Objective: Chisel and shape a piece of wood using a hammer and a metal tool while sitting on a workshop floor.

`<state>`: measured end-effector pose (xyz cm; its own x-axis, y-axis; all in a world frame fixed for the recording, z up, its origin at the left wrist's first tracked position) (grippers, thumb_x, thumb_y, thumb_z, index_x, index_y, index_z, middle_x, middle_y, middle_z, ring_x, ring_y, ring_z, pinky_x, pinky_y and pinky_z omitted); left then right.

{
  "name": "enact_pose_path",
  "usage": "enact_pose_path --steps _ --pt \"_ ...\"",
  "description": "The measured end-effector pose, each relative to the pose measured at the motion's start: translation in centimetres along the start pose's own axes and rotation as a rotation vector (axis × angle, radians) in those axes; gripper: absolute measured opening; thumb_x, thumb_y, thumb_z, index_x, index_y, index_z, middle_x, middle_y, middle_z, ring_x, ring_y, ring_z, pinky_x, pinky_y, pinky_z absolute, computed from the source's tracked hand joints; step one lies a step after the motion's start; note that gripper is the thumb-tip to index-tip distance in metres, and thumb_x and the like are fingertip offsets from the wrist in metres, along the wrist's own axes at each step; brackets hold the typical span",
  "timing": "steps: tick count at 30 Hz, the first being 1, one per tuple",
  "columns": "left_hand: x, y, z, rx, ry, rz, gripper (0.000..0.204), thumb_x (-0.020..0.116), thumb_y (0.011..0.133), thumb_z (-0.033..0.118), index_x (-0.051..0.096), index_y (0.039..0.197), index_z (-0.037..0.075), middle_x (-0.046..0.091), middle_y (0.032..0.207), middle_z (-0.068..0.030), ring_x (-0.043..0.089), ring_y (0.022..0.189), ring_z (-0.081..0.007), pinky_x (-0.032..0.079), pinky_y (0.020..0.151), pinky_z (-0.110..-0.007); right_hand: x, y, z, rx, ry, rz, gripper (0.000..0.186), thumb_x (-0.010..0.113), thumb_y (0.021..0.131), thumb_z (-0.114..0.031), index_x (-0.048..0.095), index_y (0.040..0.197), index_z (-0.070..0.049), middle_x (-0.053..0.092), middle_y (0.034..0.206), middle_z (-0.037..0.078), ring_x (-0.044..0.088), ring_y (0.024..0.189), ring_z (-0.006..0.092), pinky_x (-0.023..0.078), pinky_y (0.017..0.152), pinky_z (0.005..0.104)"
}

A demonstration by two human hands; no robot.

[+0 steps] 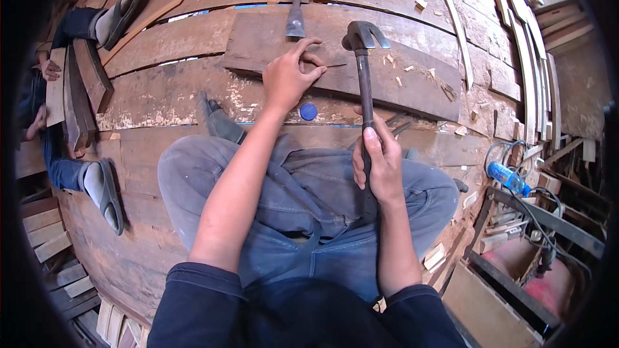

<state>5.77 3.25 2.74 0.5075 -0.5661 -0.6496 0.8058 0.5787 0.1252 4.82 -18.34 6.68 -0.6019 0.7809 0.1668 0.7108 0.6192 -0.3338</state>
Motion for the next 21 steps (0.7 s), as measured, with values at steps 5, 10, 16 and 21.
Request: enact_pose_path --steps 5,10,16,21 --pt "0.2 0.0 -0.2 -0.022 -0.014 -0.019 0.051 0.077 0.072 0.027 0.060 0.120 0.026 0.069 0.077 0.0099 0.050 0.055 -0.0089 0.042 0.054 -0.027 -0.1 -0.5 2.0 0.153 -0.081 0.017 0.049 0.044 0.102 -0.029 0.038 0.142 -0.001 0.042 0.052 -0.002 0.040 0.037 0.0063 0.033 0.035 0.0225" --pt "-0.1 0.0 0.4 0.020 -0.030 -0.009 0.051 0.076 0.074 0.022 0.058 0.122 0.023 0.069 0.079 0.0076 0.053 0.058 -0.0095 0.045 0.057 -0.026 -1.6 0.2 -1.0 -0.109 -0.200 0.225 0.045 0.047 0.102 -0.025 0.041 0.140 -0.002 0.043 0.057 -0.005 0.037 0.039 0.0024 0.030 0.035 0.0204" --pt "-0.4 0.4 2.9 -0.028 -0.749 -0.190 0.050 0.070 0.081 -0.002 0.052 0.127 0.003 0.067 0.092 -0.0090 0.064 0.087 -0.0120 0.053 0.077 -0.025 -6.5 2.0 1.8 -0.246 -0.579 0.507 0.044 0.057 0.095 -0.018 0.049 0.134 0.000 0.060 0.088 0.020 0.060 0.085 0.0322 0.047 0.084 0.0432" --pt "-0.9 -2.0 6.8 0.046 -0.919 -0.316 0.050 0.072 0.080 -0.001 0.052 0.126 0.002 0.067 0.093 -0.0088 0.064 0.087 -0.0114 0.053 0.079 -0.024 -3.5 -1.3 -5.9 -0.674 -0.890 0.665 0.038 0.067 0.088 -0.017 0.060 0.121 -0.001 0.064 0.099 0.020 0.065 0.091 0.0252 0.050 0.081 0.0376"
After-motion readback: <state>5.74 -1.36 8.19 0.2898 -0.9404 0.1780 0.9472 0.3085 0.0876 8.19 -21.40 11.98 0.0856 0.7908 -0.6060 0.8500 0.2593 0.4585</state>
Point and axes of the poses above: each hand's wrist, its own y-axis towards the middle knuckle, its own x-axis out of the palm, z = x × y, the point moved 8 cm from there along y, towards the middle knuckle
